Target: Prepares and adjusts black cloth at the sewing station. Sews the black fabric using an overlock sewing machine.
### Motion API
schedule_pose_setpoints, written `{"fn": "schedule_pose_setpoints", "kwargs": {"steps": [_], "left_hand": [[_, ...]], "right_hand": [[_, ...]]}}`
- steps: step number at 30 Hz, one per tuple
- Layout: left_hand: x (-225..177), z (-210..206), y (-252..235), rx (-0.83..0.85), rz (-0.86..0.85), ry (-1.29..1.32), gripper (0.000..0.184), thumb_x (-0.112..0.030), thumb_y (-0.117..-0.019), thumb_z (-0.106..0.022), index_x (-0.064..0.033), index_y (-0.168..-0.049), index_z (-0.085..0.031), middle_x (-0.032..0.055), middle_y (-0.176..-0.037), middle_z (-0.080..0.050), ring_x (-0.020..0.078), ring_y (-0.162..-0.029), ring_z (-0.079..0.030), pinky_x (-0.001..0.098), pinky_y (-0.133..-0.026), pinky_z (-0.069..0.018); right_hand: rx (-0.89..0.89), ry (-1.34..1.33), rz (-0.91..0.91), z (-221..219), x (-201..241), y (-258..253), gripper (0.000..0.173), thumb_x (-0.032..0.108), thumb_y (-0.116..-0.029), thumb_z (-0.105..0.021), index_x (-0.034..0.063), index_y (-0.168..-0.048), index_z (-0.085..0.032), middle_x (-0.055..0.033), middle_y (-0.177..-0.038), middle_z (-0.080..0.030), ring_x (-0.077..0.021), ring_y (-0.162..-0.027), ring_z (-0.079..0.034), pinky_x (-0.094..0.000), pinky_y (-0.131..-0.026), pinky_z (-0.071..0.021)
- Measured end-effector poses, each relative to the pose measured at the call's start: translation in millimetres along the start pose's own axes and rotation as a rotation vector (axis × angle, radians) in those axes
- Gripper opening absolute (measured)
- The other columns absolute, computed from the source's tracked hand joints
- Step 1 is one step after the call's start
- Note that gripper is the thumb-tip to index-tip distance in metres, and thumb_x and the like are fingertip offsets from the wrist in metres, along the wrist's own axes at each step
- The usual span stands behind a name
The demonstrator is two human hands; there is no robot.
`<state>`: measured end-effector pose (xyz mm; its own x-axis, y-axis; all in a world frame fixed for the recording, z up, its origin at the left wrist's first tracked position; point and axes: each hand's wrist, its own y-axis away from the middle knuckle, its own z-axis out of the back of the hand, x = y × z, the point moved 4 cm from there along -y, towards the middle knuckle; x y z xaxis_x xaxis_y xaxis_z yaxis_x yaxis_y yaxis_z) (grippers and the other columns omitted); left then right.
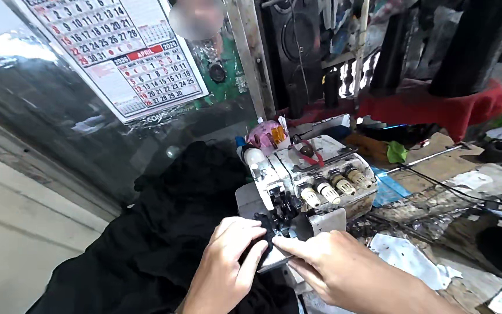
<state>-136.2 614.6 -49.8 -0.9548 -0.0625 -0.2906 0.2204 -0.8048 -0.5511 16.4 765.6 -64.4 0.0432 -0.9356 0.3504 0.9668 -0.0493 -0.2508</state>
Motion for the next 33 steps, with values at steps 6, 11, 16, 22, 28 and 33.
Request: {"fn": "schedule_pose_setpoints", "kwargs": {"steps": [6, 11, 16, 22, 28, 33], "left_hand": [[-9, -9, 2, 0.033, 0.014, -0.086, 0.030, -0.033, -0.1039, -0.054, -0.0250, -0.123, -0.075, -0.0092, -0.125, -0.069, 0.0085, -0.121, -0.059, 0.0360, -0.103, -0.0496], [-6, -6, 0, 0.072, 0.035, -0.127, 0.033, -0.027, -0.1057, -0.048, -0.0267, -0.125, -0.074, -0.0121, -0.124, -0.068, 0.0071, -0.120, -0.058, 0.0352, -0.103, -0.0490], [-23, -8, 2, 0.095, -0.030, -0.199, 0.033, -0.020, -0.1032, -0.048, -0.0285, -0.119, -0.076, -0.0100, -0.116, -0.070, 0.0097, -0.115, -0.060, 0.0369, -0.099, -0.0499], [-17, -12, -4, 0.089, -0.070, -0.082, 0.030, -0.019, -0.1040, -0.051, -0.0268, -0.116, -0.077, -0.0093, -0.118, -0.071, 0.0086, -0.116, -0.062, 0.0331, -0.100, -0.0516], [-10, -18, -10, -0.019, -0.048, 0.047, 0.018, -0.019, -0.1015, -0.061, -0.0176, -0.109, -0.078, -0.0066, -0.109, -0.074, 0.0069, -0.108, -0.067, 0.0275, -0.096, -0.0567], [-10, -24, -10, -0.115, 0.038, 0.057, 0.013, -0.020, -0.0972, -0.069, -0.0170, -0.106, -0.077, -0.0075, -0.106, -0.074, 0.0058, -0.104, -0.069, 0.0267, -0.093, -0.0597]], "right_hand": [[-0.023, -0.018, 0.019, -4, 4, 10, 0.052, 0.044, -0.1052, -0.047, 0.0308, -0.155, -0.045, -0.0019, -0.068, -0.062, -0.0236, -0.060, -0.062, -0.0454, -0.054, -0.0509], [0.019, -0.034, 0.008, -10, 10, 14, 0.047, 0.040, -0.1041, -0.050, 0.0340, -0.150, -0.050, -0.0046, -0.069, -0.062, -0.0275, -0.061, -0.064, -0.0495, -0.054, -0.0521], [-0.064, -0.067, 0.056, -6, 9, 27, 0.039, 0.040, -0.1045, -0.050, 0.0290, -0.142, -0.056, -0.0020, -0.080, -0.066, -0.0220, -0.066, -0.066, -0.0463, -0.056, -0.0534], [-0.146, -0.127, 0.055, -16, 0, 32, 0.043, 0.039, -0.1052, -0.051, 0.0326, -0.148, -0.053, -0.0027, -0.082, -0.069, -0.0222, -0.069, -0.068, -0.0467, -0.059, -0.0556], [-0.201, -0.156, 0.009, -19, -7, 36, 0.041, 0.041, -0.1059, -0.049, 0.0326, -0.146, -0.055, -0.0006, -0.082, -0.069, -0.0200, -0.067, -0.068, -0.0447, -0.056, -0.0541], [-0.174, -0.157, -0.063, -21, -11, 38, 0.046, 0.040, -0.1048, -0.049, 0.0354, -0.151, -0.049, -0.0018, -0.081, -0.068, -0.0225, -0.065, -0.066, -0.0471, -0.054, -0.0520]]}}
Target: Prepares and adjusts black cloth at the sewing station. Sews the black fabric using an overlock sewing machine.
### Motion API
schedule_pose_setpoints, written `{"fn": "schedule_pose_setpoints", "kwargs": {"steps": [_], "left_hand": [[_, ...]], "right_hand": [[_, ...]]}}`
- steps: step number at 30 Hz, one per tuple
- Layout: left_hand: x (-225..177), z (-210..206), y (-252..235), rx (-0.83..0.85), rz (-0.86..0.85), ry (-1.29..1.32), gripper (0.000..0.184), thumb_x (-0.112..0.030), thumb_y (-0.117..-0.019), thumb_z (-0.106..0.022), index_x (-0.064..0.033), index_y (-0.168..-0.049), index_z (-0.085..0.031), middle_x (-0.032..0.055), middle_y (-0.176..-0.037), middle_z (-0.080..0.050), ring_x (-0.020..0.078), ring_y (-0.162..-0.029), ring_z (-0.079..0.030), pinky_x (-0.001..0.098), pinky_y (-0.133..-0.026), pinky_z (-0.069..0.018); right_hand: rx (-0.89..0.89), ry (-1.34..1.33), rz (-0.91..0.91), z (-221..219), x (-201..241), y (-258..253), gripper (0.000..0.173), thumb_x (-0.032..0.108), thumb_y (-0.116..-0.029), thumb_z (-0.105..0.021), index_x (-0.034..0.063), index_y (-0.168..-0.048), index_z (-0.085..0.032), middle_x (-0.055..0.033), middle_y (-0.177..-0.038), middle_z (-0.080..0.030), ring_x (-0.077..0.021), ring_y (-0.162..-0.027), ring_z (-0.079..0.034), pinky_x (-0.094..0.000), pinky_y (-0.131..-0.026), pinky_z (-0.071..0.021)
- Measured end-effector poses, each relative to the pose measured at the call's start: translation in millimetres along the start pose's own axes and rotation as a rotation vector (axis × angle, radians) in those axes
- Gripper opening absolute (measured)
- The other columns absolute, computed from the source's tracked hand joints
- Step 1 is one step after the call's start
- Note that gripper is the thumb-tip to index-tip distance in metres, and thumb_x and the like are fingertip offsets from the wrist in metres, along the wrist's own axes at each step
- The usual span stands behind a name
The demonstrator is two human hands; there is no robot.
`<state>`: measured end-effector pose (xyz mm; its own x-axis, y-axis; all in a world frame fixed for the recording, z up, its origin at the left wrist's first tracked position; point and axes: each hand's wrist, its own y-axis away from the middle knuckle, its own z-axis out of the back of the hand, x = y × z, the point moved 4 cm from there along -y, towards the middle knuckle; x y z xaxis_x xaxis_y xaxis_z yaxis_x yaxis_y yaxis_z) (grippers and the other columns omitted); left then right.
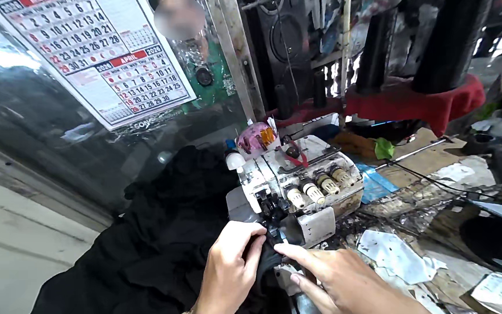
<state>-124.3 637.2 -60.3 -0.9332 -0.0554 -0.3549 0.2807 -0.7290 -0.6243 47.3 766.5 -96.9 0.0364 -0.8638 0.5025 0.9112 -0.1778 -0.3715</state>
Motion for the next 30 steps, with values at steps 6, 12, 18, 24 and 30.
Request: {"fn": "schedule_pose_setpoints", "kwargs": {"steps": [6, 12, 18, 24, 30], "left_hand": [[-4, -5, 1, -0.051, 0.057, -0.045, 0.011, -0.020, -0.0968, -0.068, -0.0177, -0.103, -0.077, -0.0086, -0.102, -0.073, 0.0040, -0.100, -0.069, 0.0251, -0.090, -0.0600], [-11, 6, 11, -0.020, 0.053, -0.062, 0.019, -0.023, -0.0985, -0.064, -0.0167, -0.111, -0.077, -0.0074, -0.111, -0.074, 0.0072, -0.112, -0.066, 0.0281, -0.100, -0.0551], [37, 1, -17, 0.118, 0.176, -0.166, 0.024, -0.028, -0.1006, -0.055, -0.0258, -0.111, -0.077, -0.0048, -0.123, -0.068, 0.0172, -0.121, -0.059, 0.0435, -0.104, -0.0492], [28, 33, 13, 0.219, 0.206, -0.295, 0.027, -0.024, -0.1017, -0.050, -0.0190, -0.115, -0.074, -0.0012, -0.107, -0.071, 0.0110, -0.099, -0.068, 0.0335, -0.086, -0.0594], [-73, -13, 21, 0.168, -0.062, -0.261, 0.019, -0.027, -0.0956, -0.063, -0.0225, -0.106, -0.079, -0.0009, -0.091, -0.072, 0.0139, -0.086, -0.069, 0.0354, -0.072, -0.0593]], "right_hand": [[-0.069, 0.015, -0.001, -1, 1, 0, 0.045, 0.038, -0.1037, -0.051, 0.0335, -0.148, -0.053, -0.0021, -0.080, -0.069, -0.0225, -0.065, -0.068, -0.0467, -0.054, -0.0540], [0.072, -0.021, -0.030, -2, 0, 12, 0.053, 0.041, -0.1058, -0.048, 0.0399, -0.158, -0.039, -0.0040, -0.079, -0.067, -0.0256, -0.064, -0.065, -0.0504, -0.056, -0.0529], [0.392, -0.125, -0.167, -11, 39, -31, 0.077, 0.045, -0.1039, -0.051, 0.0235, -0.167, -0.011, -0.0142, -0.087, -0.070, -0.0368, -0.082, -0.070, -0.0593, -0.074, -0.0557], [0.332, -0.502, -0.042, -26, 31, -29, 0.060, 0.041, -0.1071, -0.048, 0.0313, -0.163, -0.028, -0.0084, -0.095, -0.072, -0.0256, -0.080, -0.069, -0.0522, -0.076, -0.0565], [-0.176, -1.105, -0.208, -1, -22, 4, 0.026, 0.025, -0.1059, -0.056, 0.0051, -0.109, -0.071, -0.0088, -0.102, -0.073, -0.0208, -0.088, -0.072, -0.0413, -0.074, -0.0643]]}}
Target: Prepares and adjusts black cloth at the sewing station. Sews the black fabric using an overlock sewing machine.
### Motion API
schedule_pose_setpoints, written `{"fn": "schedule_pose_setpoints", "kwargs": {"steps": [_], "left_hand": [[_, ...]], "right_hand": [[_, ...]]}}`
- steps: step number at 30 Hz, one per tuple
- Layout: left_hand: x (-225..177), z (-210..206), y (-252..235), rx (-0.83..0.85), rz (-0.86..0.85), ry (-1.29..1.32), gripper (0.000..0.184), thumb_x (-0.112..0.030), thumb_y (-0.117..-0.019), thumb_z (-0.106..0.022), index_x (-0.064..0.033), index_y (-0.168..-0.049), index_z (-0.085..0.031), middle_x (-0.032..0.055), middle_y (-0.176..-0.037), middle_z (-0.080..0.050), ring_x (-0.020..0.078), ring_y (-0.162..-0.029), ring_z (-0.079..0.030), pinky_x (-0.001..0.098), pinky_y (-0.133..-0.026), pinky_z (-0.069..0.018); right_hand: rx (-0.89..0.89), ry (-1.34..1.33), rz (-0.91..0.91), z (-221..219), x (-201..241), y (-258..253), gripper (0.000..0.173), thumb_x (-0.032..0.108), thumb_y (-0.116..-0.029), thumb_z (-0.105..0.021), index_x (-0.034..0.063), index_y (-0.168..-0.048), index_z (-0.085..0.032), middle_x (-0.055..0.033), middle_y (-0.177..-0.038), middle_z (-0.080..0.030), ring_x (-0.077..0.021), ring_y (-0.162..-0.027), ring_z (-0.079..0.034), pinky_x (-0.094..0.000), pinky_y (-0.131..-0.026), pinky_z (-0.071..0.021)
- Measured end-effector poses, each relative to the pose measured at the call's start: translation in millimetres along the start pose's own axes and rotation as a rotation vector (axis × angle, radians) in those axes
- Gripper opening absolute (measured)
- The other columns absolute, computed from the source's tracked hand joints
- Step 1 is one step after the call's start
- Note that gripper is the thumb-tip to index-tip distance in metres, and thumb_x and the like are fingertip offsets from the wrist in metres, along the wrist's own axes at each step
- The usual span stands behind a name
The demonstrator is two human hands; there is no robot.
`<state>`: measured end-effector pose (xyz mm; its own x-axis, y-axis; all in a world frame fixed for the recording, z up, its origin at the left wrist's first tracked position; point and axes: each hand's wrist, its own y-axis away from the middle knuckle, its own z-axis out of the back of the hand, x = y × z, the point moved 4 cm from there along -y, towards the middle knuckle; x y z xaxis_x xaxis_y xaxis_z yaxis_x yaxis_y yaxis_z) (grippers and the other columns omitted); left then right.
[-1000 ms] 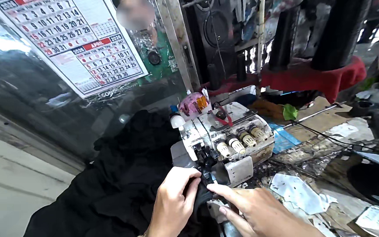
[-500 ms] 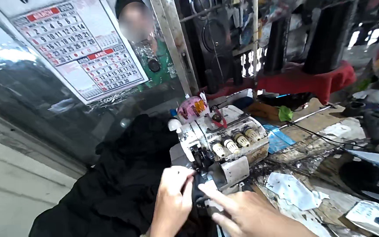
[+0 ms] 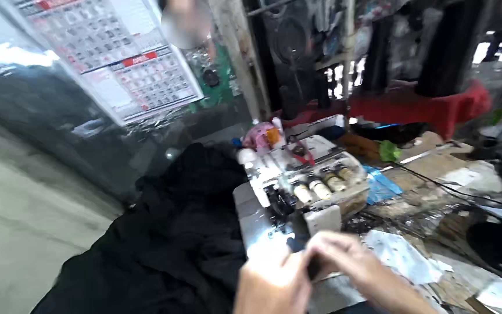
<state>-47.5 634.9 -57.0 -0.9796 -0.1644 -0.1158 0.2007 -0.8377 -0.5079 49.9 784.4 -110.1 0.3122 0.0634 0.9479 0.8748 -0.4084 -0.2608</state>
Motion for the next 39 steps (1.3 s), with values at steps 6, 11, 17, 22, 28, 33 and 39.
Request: {"fn": "schedule_pose_setpoints", "kwargs": {"steps": [6, 11, 17, 22, 28, 33, 39], "left_hand": [[10, 37, 9, 0.103, 0.003, 0.250, 0.025, -0.031, -0.1053, -0.056, -0.0202, -0.114, -0.077, -0.0004, -0.126, -0.073, 0.0123, -0.118, -0.068, 0.0329, -0.099, -0.0567], [148, 120, 66, -0.147, 0.362, 0.166, 0.019, -0.030, -0.1014, -0.064, -0.0190, -0.110, -0.077, -0.0073, -0.108, -0.075, 0.0065, -0.095, -0.072, 0.0330, -0.084, -0.0637], [258, 121, 134, -0.001, 0.913, 0.055, 0.039, -0.047, -0.0978, -0.066, -0.0119, -0.111, -0.076, 0.0102, -0.107, -0.074, 0.0269, -0.101, -0.071, 0.0579, -0.092, -0.0564], [253, 103, 128, -0.195, 0.831, 0.181, 0.027, -0.036, -0.0980, -0.068, -0.0118, -0.110, -0.073, 0.0062, -0.104, -0.074, 0.0201, -0.095, -0.072, 0.0492, -0.086, -0.0599], [244, 153, 104, -0.410, 0.883, 0.336, 0.034, -0.037, -0.1054, -0.057, -0.0068, -0.118, -0.066, 0.0125, -0.104, -0.069, 0.0255, -0.094, -0.067, 0.0549, -0.082, -0.0556], [275, 286, 58, -0.658, 1.000, 0.330, 0.044, -0.045, -0.0936, -0.071, -0.0079, -0.118, -0.067, 0.0096, -0.108, -0.069, 0.0216, -0.095, -0.067, 0.0540, -0.084, -0.0560], [170, 352, -29, -0.575, 0.534, -0.179, 0.049, -0.050, -0.0974, -0.064, -0.0077, -0.122, -0.065, 0.0148, -0.109, -0.069, 0.0241, -0.095, -0.067, 0.0539, -0.085, -0.0544]], "right_hand": [[-0.176, 0.360, 0.079, 15, 17, 3, 0.022, 0.011, -0.0882, -0.076, 0.0049, -0.106, -0.065, -0.0044, -0.094, -0.070, -0.0144, -0.078, -0.069, -0.0322, -0.067, -0.0619], [-0.014, 0.387, 0.112, 12, 26, 23, 0.021, -0.002, -0.0939, -0.063, 0.0019, -0.115, -0.059, -0.0055, -0.110, -0.065, -0.0125, -0.093, -0.066, -0.0327, -0.080, -0.0602], [0.126, 0.498, 0.173, -9, 49, 15, 0.018, 0.002, -0.0967, -0.060, 0.0044, -0.108, -0.074, -0.0087, -0.108, -0.067, -0.0142, -0.093, -0.066, -0.0271, -0.072, -0.0580], [0.167, 0.554, 0.225, -38, 77, 7, 0.019, 0.003, -0.0967, -0.061, 0.0063, -0.109, -0.075, -0.0072, -0.104, -0.066, -0.0136, -0.087, -0.065, -0.0254, -0.068, -0.0577], [0.188, 0.511, 0.317, -98, 107, -27, 0.017, 0.019, -0.1025, -0.062, 0.0138, -0.110, -0.076, 0.0000, -0.101, -0.073, -0.0088, -0.070, -0.066, -0.0253, -0.056, -0.0579], [-0.002, 0.447, 0.365, -171, 160, -113, 0.020, 0.014, -0.1007, -0.063, 0.0148, -0.118, -0.073, -0.0019, -0.115, -0.071, -0.0144, -0.085, -0.071, -0.0354, -0.070, -0.0633], [0.293, 0.029, 0.086, -206, 124, -82, 0.038, 0.033, -0.1104, -0.044, 0.0155, -0.142, -0.057, -0.0112, -0.125, -0.068, -0.0272, -0.102, -0.072, -0.0477, -0.085, -0.0634]]}}
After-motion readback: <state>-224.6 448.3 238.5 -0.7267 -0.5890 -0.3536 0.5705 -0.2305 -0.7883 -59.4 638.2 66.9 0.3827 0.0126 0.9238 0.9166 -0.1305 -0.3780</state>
